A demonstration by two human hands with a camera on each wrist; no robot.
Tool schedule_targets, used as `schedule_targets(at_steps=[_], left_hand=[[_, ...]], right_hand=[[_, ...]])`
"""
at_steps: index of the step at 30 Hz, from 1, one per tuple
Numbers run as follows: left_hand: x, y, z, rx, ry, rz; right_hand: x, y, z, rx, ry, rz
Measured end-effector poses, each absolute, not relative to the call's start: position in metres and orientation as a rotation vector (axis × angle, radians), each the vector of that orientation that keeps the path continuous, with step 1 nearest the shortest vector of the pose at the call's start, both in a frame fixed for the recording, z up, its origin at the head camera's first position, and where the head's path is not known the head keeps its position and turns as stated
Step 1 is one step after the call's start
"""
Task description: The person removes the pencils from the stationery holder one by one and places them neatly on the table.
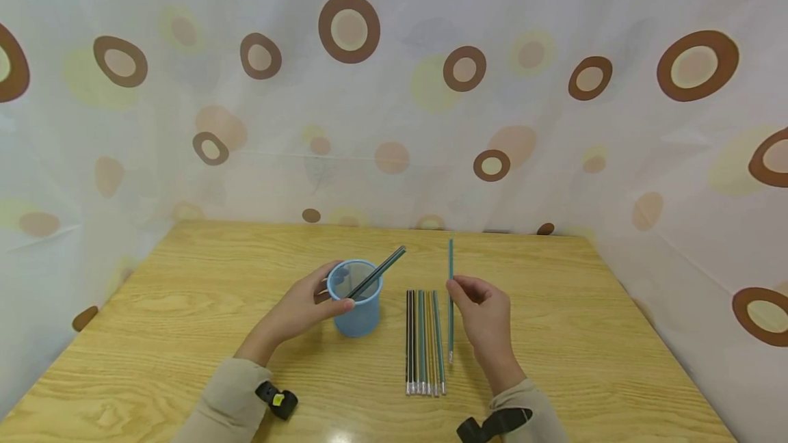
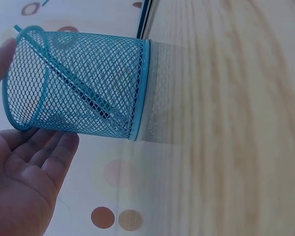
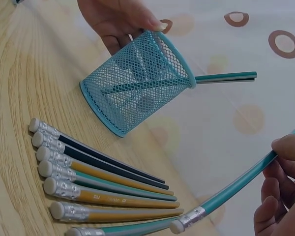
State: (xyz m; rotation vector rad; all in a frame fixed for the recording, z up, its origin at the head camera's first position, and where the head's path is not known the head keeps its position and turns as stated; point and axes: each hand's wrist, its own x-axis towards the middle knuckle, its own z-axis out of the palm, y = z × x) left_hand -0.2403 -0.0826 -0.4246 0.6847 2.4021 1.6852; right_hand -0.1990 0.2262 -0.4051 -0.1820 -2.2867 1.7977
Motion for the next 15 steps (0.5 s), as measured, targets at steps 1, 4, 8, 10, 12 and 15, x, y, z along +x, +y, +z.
schedule_targets(at_steps=[1, 4, 8, 10, 12, 15], left_hand=[[-0.2404, -0.0825, -0.4246, 0.686, 2.402, 1.686], [-0.2407, -0.0826, -0.4250, 0.689, 2.400, 1.690], [-0.2410, -0.0830, -0.4257, 0.690, 2.401, 1.690], [-0.2412, -0.0832, -0.4258, 0.691, 2.403, 1.685], [-0.2414, -0.0832, -0.4256, 0.696, 2.405, 1.680], [-0.2412, -0.0834, -0.4252, 0.701, 2.408, 1.677]], right_hand=[[-0.1992, 0.2262, -0.4056, -0.183, -2.289, 1.799], [-0.2000, 0.2269, -0.4077, -0.188, -2.299, 1.795], [-0.2015, 0.2278, -0.4105, -0.197, -2.309, 1.786], [-0.2018, 0.2279, -0.4110, -0.196, -2.317, 1.779], [-0.2019, 0.2278, -0.4112, -0.196, -2.323, 1.772], [-0.2017, 0.2275, -0.4106, -0.194, -2.327, 1.768]])
